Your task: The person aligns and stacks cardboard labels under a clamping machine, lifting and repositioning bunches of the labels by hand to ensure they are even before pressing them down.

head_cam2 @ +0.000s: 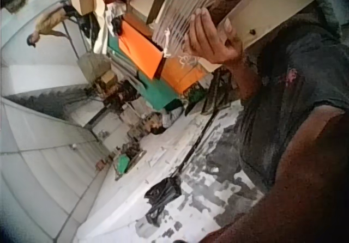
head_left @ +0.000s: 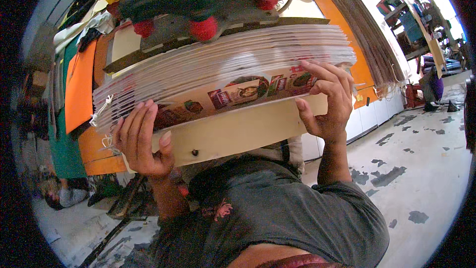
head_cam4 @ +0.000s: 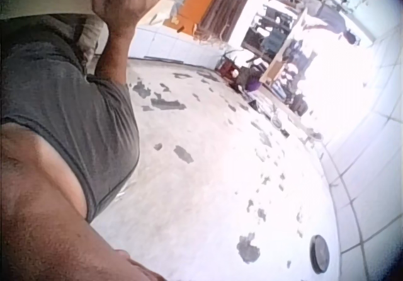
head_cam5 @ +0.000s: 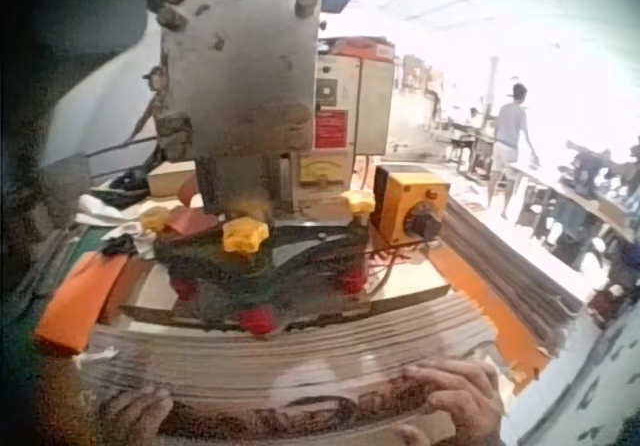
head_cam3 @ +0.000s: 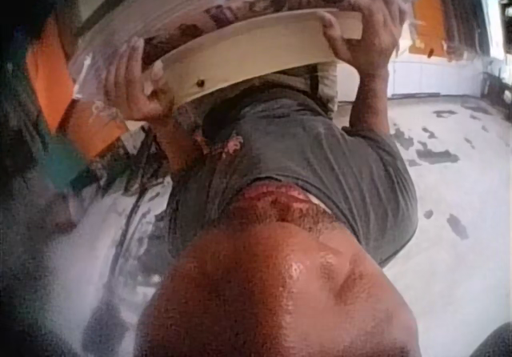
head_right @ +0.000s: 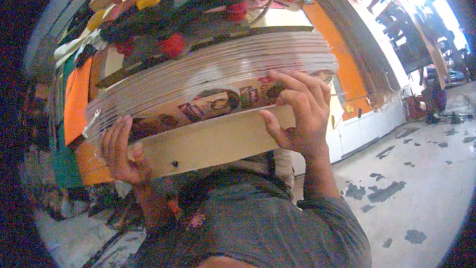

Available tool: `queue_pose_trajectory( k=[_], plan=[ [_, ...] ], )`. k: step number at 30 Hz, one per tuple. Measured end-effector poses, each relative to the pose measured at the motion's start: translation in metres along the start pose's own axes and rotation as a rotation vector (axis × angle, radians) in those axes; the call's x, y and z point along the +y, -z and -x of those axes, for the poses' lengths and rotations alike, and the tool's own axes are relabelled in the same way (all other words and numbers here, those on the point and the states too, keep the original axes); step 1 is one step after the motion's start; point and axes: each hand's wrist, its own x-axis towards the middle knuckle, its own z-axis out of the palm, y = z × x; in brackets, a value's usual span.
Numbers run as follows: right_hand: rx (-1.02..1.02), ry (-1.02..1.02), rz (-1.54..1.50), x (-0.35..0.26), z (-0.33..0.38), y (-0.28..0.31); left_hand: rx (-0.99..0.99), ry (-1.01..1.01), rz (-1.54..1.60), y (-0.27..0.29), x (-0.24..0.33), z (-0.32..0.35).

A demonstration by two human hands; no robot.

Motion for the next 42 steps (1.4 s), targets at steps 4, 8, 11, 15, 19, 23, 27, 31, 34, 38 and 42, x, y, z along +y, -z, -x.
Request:
queue_pose_trajectory(
  k=[4, 8, 11, 15, 19, 23, 27, 31, 34, 38, 42],
  plan=[
    [0.014, 0.021, 0.001, -0.001, 0.002, 0.0, 0.025, -0.01, -0.016, 0.005, 0.003, 0.003],
    [0.054, 0.054, 0.021, -0.005, -0.001, 0.003, 0.064, -0.005, -0.025, 0.006, 0.007, 0.003],
    [0.062, -0.001, -0.063, -0.008, 0.003, 0.002, 0.076, -0.013, -0.023, 0.009, 0.011, 0.006],
    [-0.061, -0.039, 0.005, -0.017, -0.006, 0.008, 0.006, -0.002, -0.008, 0.007, 0.011, 0.012],
    [-0.148, -0.031, 0.145, -0.022, -0.02, 0.003, -0.036, 0.014, 0.004, -0.001, 0.009, 0.011],
    [-0.162, -0.016, 0.203, -0.018, -0.023, -0.003, -0.056, 0.006, -0.05, 0.0, 0.01, 0.008],
    [-0.156, -0.012, 0.197, -0.02, -0.022, -0.003, -0.011, 0.017, -0.006, -0.003, 0.013, 0.001],
    [-0.138, -0.03, 0.185, -0.019, -0.018, -0.003, -0.031, -0.022, -0.006, -0.003, 0.01, -0.003],
    [-0.121, -0.02, 0.177, -0.02, -0.02, -0.005, -0.063, 0.003, 0.0, -0.002, 0.012, -0.003],
    [-0.114, -0.012, 0.156, -0.018, -0.018, -0.005, -0.063, 0.017, 0.003, -0.002, 0.012, -0.002],
    [-0.067, 0.025, 0.136, -0.012, -0.013, -0.008, -0.016, 0.007, 0.014, -0.005, 0.012, 0.0]
  ],
)
